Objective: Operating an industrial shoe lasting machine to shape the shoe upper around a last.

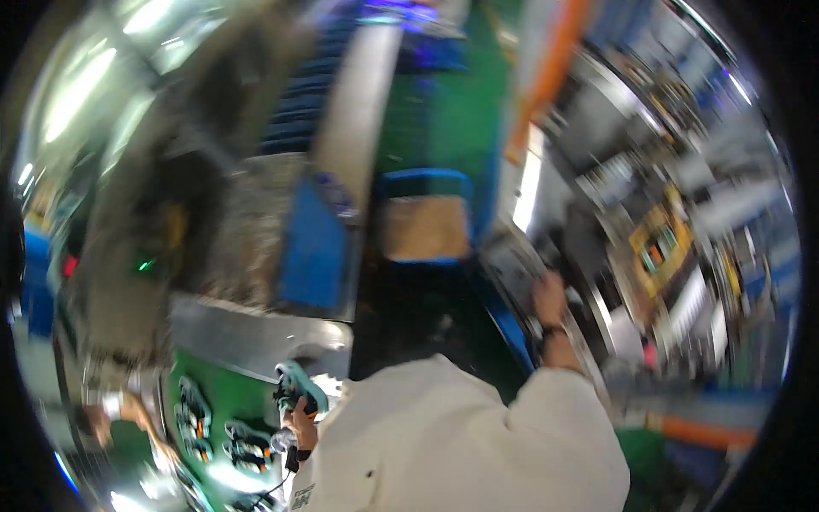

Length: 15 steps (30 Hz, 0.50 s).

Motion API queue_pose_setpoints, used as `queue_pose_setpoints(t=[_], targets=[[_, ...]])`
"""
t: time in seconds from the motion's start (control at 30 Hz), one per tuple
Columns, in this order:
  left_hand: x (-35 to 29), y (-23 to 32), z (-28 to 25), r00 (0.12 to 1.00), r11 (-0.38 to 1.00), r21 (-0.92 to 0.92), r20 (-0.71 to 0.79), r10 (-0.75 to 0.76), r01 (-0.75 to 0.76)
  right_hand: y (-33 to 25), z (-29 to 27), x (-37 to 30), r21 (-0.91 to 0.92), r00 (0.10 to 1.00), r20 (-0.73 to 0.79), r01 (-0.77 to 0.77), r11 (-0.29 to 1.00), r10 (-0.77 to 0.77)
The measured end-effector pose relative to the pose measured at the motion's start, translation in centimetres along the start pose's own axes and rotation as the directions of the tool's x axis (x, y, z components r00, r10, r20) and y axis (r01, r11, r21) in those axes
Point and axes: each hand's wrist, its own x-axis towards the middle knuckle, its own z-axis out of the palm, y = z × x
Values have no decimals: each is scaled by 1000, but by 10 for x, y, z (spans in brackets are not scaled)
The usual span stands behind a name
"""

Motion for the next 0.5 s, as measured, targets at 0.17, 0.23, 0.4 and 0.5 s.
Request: queue_pose_setpoints(t=[0.17,0.23,0.4,0.5], targets=[[104,-88,-18,990,347,935,22,139,-70,-7,-26,6,52,991,-124,-47,998,54],[97,-99,27,985,253,967,-27,168,-17,16,-43,-7,12,982,-125,-140,990,140],[132,-108,18,993,196,980,-40,112,18,-4,-35,-6,35,961,-136,-239,970,241],[138,-104,7,995,91,995,32,97,-41,-13,-27,-3,36,961,-62,-268,963,270]])
